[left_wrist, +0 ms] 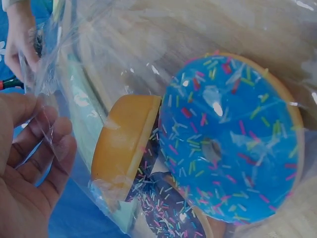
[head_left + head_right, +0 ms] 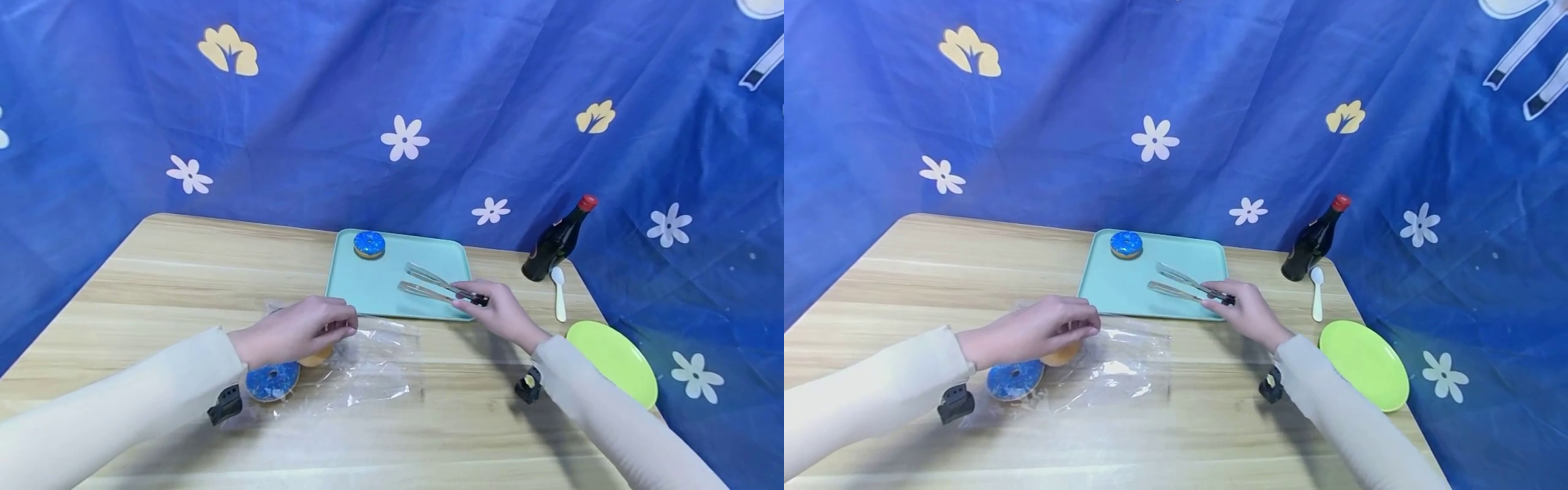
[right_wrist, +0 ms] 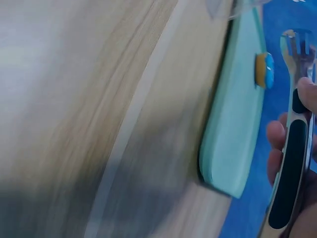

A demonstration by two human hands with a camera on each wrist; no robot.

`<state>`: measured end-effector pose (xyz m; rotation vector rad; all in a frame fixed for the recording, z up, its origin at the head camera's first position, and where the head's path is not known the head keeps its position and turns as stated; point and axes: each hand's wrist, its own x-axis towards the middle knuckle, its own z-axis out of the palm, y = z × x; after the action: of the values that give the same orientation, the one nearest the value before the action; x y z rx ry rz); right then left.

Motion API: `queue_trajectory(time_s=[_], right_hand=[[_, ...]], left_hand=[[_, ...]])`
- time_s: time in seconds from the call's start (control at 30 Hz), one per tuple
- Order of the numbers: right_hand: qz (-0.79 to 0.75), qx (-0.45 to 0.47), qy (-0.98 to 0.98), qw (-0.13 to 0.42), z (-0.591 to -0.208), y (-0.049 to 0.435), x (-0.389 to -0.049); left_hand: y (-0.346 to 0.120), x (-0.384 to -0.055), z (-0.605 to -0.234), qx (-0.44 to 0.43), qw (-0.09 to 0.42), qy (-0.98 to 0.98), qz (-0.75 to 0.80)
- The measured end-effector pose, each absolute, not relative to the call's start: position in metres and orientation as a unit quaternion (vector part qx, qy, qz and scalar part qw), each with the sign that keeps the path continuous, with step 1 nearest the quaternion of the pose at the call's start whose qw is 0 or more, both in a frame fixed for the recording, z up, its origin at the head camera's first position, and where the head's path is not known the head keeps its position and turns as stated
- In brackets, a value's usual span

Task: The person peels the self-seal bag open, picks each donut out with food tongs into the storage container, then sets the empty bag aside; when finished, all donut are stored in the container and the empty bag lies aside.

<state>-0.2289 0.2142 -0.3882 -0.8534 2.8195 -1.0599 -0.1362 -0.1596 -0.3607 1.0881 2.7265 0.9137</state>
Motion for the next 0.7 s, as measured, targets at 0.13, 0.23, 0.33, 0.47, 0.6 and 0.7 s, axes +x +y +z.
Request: queue_trajectory(time_s=[0.13,0.23,0.33,0.47,0.6,0.7], right_hand=[[-0.361,-0.276,0.891,0.025,-0.381,0.236,-0.215],[-0.367,-0.274,0.887,0.054,-0.377,0.251,-0.206],[-0.364,-0.275,0.885,0.090,-0.373,0.264,-0.196],[-0.351,-0.296,0.879,0.125,-0.372,0.273,-0.189],[-0.359,-0.322,0.862,0.158,-0.376,0.273,-0.185],[-0.372,-0.331,0.845,0.193,-0.381,0.269,-0.182]], left_hand=[[-0.159,-0.136,-0.360,0.357,0.033,0.886,0.296],[-0.159,-0.136,-0.359,0.358,0.032,0.885,0.296],[-0.158,-0.137,-0.360,0.358,0.029,0.885,0.295],[-0.158,-0.137,-0.360,0.355,0.026,0.887,0.293],[-0.159,-0.137,-0.361,0.349,0.029,0.890,0.293],[-0.159,-0.137,-0.362,0.346,0.032,0.891,0.292]])
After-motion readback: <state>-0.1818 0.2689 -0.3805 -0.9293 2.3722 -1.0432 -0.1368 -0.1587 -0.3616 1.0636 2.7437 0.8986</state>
